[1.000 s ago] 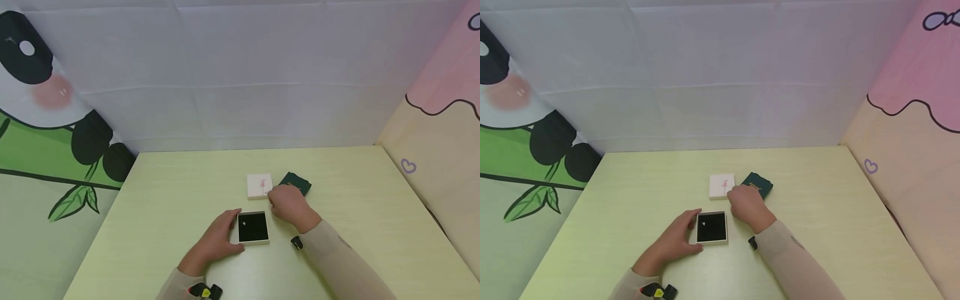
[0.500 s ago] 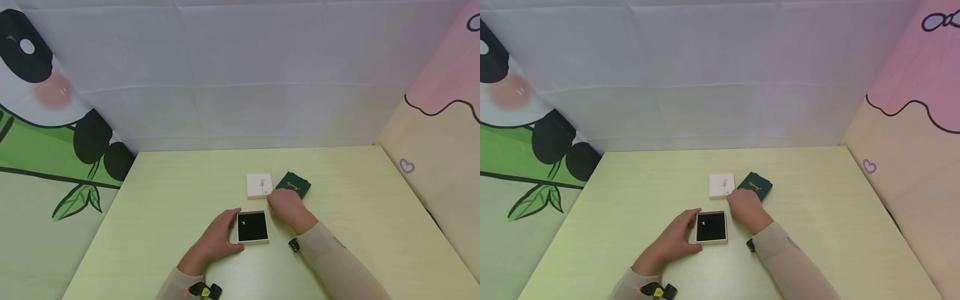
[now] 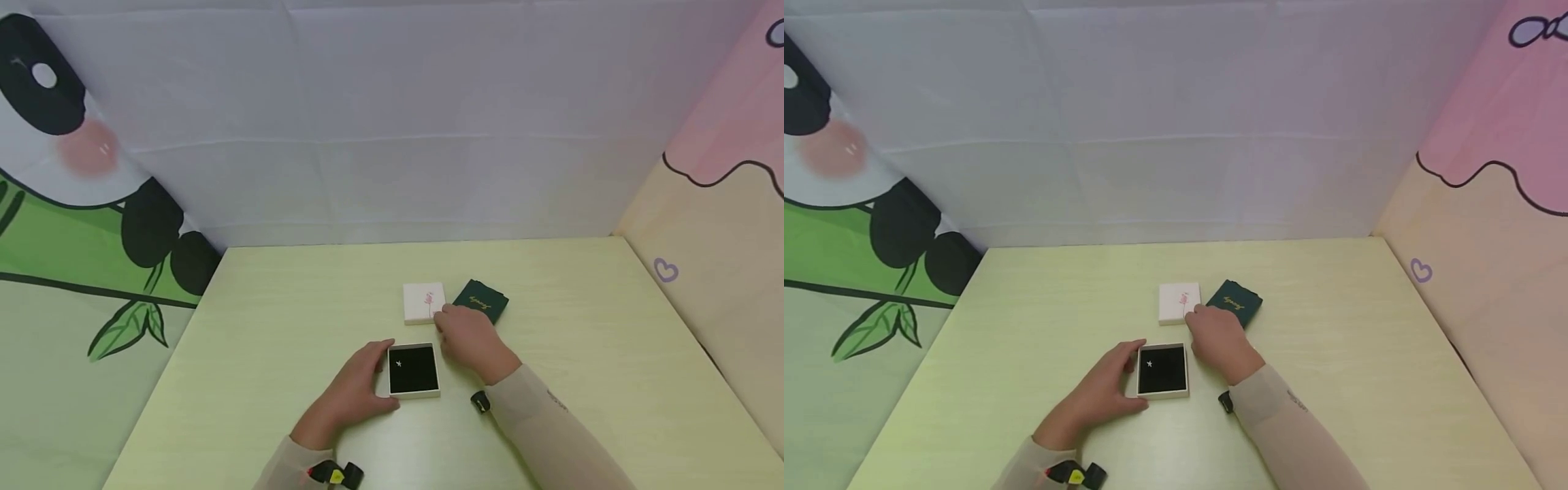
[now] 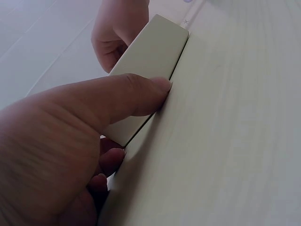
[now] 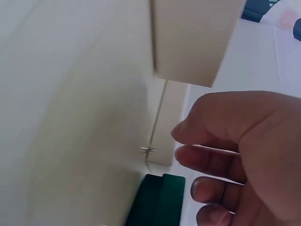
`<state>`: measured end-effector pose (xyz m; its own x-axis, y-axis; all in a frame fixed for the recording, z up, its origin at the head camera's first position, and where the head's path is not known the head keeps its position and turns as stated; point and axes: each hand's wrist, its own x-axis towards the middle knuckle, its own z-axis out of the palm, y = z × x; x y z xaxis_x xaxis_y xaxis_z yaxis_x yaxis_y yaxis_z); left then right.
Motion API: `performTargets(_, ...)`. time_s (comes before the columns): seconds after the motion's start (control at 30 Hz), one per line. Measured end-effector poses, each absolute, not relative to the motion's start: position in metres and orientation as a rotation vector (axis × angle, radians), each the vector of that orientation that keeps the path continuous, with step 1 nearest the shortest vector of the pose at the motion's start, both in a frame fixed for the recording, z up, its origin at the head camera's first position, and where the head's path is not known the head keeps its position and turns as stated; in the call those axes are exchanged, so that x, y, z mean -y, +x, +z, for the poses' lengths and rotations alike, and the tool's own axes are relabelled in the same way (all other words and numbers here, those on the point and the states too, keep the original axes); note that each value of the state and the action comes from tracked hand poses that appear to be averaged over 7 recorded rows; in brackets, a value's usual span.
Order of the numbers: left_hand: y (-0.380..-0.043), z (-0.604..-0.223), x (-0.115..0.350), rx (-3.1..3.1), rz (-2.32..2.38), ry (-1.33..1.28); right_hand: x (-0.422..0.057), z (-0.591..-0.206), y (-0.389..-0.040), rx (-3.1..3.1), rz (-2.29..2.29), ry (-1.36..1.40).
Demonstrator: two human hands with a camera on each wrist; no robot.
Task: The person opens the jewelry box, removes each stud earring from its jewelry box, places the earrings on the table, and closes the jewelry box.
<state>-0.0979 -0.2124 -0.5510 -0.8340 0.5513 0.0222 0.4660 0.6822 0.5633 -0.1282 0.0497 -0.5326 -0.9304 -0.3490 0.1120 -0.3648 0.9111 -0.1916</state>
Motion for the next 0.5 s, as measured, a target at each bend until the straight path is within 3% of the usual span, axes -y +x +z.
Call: performTargets(0.5,-0.098,-0.551,0.212,-2.735,0.87,0.837,-0.029,-0.513,-0.102,2.858,0.507,0.603)
